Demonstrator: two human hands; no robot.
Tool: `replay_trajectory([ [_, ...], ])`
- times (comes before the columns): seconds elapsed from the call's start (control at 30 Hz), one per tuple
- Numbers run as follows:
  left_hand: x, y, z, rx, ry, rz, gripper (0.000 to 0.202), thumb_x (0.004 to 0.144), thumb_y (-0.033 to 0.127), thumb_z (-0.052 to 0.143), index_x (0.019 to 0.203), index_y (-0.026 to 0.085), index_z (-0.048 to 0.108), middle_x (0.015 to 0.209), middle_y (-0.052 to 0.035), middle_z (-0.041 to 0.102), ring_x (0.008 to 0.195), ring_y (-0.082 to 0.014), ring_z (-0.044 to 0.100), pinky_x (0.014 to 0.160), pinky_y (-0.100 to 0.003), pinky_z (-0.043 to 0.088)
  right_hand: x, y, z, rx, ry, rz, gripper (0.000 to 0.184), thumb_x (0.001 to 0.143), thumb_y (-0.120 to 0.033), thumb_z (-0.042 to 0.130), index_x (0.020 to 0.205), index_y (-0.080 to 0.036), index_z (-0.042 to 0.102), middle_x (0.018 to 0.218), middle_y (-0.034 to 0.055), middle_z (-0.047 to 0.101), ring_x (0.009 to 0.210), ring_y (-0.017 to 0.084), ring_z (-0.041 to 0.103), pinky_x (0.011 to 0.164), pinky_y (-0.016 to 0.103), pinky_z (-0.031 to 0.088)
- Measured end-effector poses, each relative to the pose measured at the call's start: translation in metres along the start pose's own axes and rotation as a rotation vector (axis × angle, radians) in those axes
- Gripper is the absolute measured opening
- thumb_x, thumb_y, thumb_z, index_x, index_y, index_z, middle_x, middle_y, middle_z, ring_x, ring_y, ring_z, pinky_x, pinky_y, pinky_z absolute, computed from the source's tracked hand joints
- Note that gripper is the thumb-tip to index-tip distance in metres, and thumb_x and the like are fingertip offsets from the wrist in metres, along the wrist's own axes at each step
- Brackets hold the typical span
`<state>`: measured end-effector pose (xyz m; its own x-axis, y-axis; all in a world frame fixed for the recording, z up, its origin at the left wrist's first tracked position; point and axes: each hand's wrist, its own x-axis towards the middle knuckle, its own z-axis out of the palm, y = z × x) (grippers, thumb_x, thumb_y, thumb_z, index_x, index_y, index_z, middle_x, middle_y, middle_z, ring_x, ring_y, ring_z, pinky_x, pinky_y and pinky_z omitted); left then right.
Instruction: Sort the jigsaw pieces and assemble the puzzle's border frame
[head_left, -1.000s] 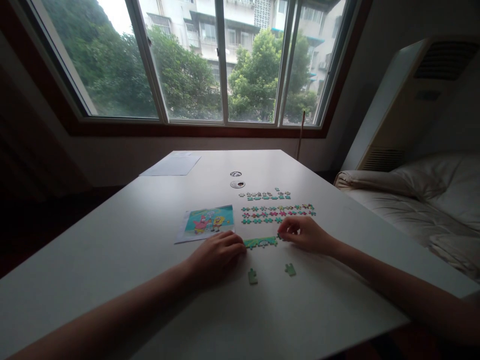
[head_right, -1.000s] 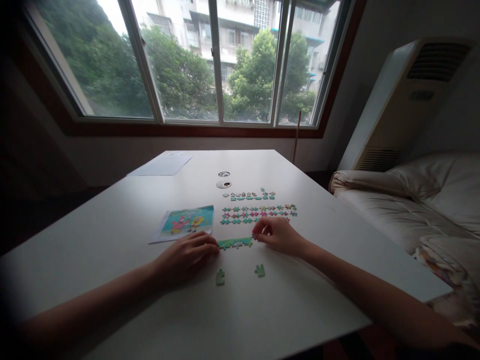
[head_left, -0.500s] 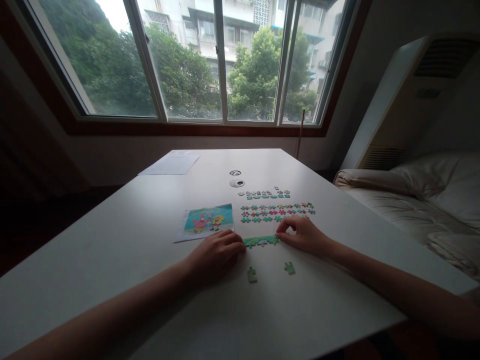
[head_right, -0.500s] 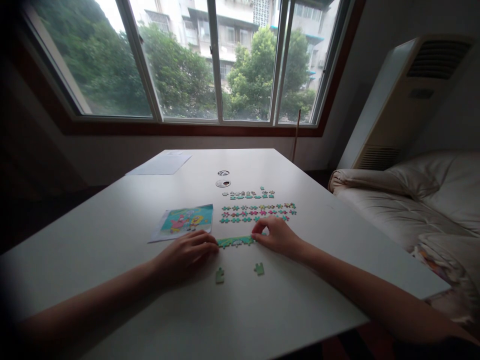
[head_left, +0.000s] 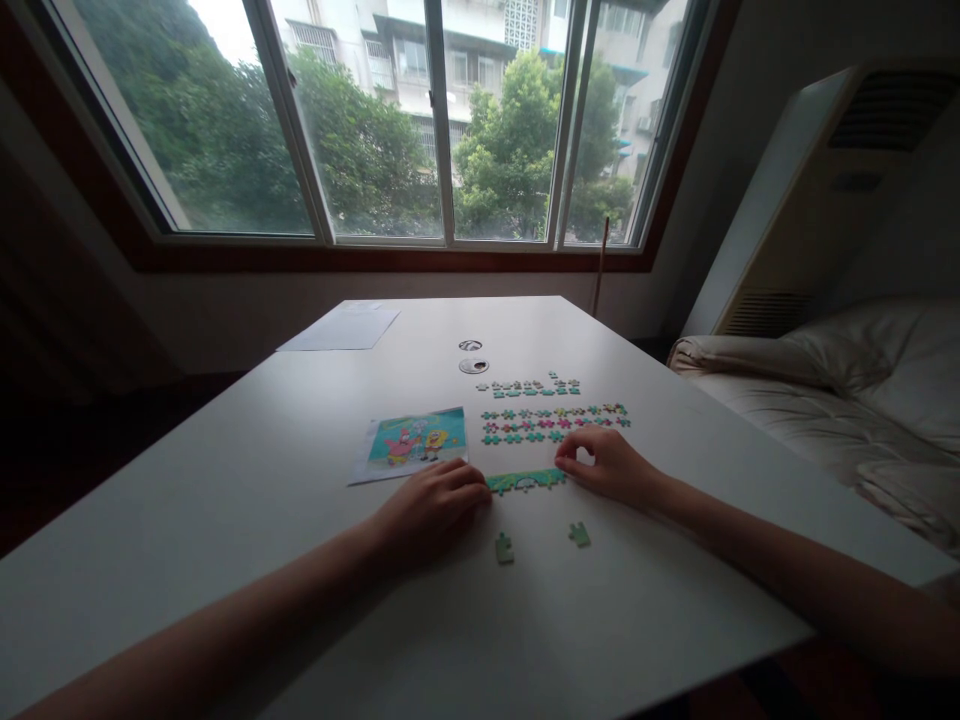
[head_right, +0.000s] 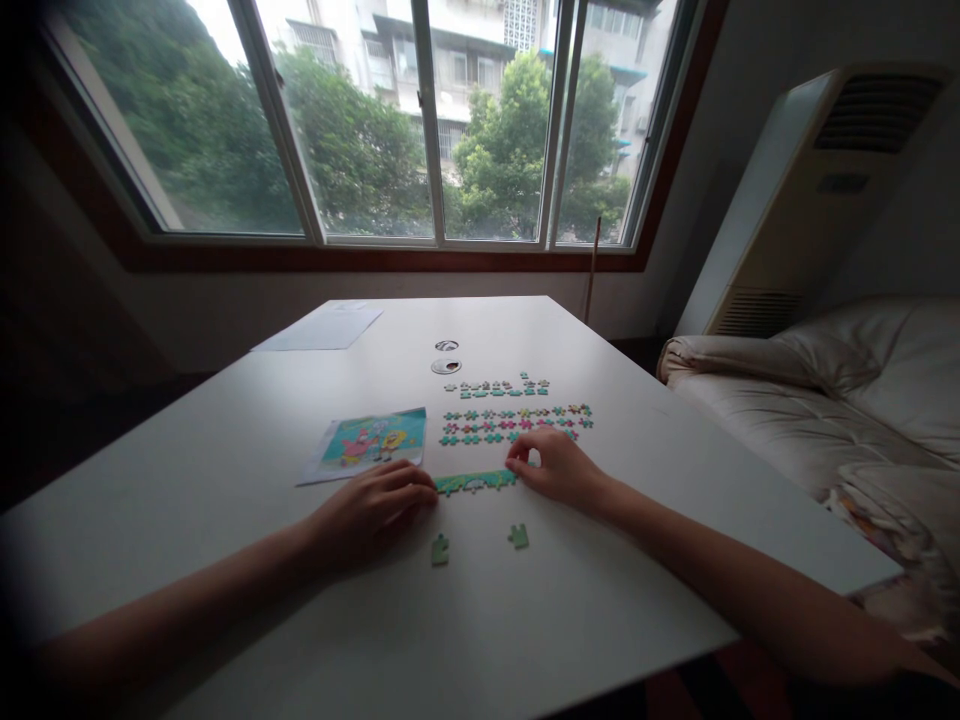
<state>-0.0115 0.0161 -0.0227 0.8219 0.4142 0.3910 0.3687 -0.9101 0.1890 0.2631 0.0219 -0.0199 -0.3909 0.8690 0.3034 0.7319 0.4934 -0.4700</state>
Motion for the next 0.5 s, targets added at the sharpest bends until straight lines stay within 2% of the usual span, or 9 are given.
replay_trajectory([
  [0.3, -0.003, -0.001, -0.002, -0.012, 0.008, -0.028, 0.022, 0.083, 0.009, 0.04, 0.091, 0.016, 0.059, 0.088, -0.0077, 0.059, 0.081, -0.0179, 0.052, 0.071, -0.03, 0.046, 0.015, 0.008, -0.019, -0.099, 0.066, 0.013, 0.017, 0.078, -0.033, 0.053, 0.077, -0.02, 0.064, 0.07, 0.001, 0.064, 0.063, 0.013, 0.054, 0.061, 0.024, 0.038],
  [0.5, -0.006, -0.002, -0.004, -0.009, 0.016, -0.026, 0.021, 0.083, 0.009, 0.04, 0.09, 0.016, 0.059, 0.087, -0.0072, 0.059, 0.081, -0.0171, 0.052, 0.071, -0.028, 0.045, 0.054, 0.043, -0.032, -0.295, 0.026, 0.088, 0.017, 0.077, -0.031, 0.053, 0.077, -0.019, 0.066, 0.071, 0.0001, 0.066, 0.061, 0.012, 0.056, 0.06, 0.022, 0.038],
])
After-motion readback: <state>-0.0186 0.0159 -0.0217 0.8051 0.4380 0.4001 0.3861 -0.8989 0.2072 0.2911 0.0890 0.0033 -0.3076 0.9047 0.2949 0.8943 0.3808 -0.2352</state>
